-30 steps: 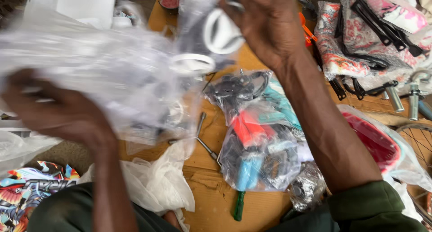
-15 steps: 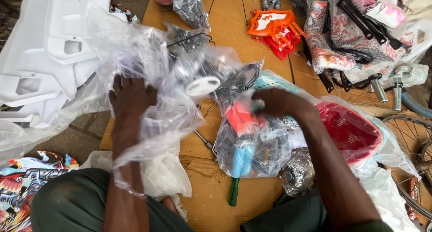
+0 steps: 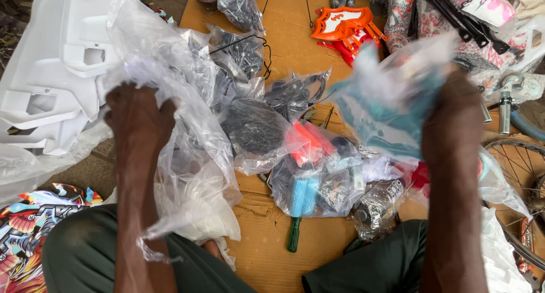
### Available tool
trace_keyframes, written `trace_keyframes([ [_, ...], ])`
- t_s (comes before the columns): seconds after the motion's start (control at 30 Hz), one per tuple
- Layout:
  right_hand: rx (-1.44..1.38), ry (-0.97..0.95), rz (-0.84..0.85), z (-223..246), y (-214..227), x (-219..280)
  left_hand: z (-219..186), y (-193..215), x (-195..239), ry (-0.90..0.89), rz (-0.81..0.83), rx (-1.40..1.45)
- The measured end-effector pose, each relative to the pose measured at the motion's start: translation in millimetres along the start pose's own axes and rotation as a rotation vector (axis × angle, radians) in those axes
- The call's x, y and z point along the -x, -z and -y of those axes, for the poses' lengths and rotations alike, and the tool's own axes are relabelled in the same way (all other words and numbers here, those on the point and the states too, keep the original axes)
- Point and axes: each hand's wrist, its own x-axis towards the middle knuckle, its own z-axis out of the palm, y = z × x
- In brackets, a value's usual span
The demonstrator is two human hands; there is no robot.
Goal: The person unpacks various bicycle parts from plastic bags, including colorful reflectors and a black bell. They then use a wrench to tighten a bolt on a metal bracket and use pliers to secure a cotter pin on the bell assembly.
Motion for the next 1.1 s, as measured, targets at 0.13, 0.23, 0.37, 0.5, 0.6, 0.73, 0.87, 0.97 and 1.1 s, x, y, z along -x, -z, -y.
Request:
trace_keyframes([
  [0.13, -1.411, -0.582, -0.238, 37.0, 21.1, -32.0, -39.0, 64.5, 6.3, 0.082, 0.11, 0.01],
  [0.23, -1.657, -0.595, -0.152, 53.9, 17.6, -48.6, -63.8, 95.7, 16.7, -0.221, -0.13, 0.375],
  [0.37, -1.755, -0.438, 0.224, 63.1, -10.6, -64.9, -94.6, 82.7, 20.8, -0.726, -0.206, 0.75],
  [0.5, -1.532, -0.688, 0.39, 83.2, -92.3, -69.5, -97.3, 45.1, 19.7, -0.14, 0.553, 0.938],
  [0.6, -1.354, -0.497, 0.29, 89.2, -134.7, -61.5, -88.0, 14.9, 14.4, -0.118, 0.397, 1.185],
  [0.73, -1.101, -0.494, 0.134, 97.2, -151.5, -58.8, -63.9, -13.0, 6.5, 0.025, 0.311, 1.132],
  [0.87, -0.893, -0.177, -0.082, 109.7, -142.3, -45.7, -57.4, -31.6, 3.4, 0.19, 0.253, 1.147],
  [0.97, -0.822, 0.029, 0.164, 125.5, -137.9, -30.9, -59.1, -34.4, 5.4, 0.222, 0.203, 1.241],
  [1.1, -0.711, 0.105, 0.225, 148.7, -133.8, -22.3, -67.0, -30.5, 7.1, -0.075, -0.02, 1.393],
])
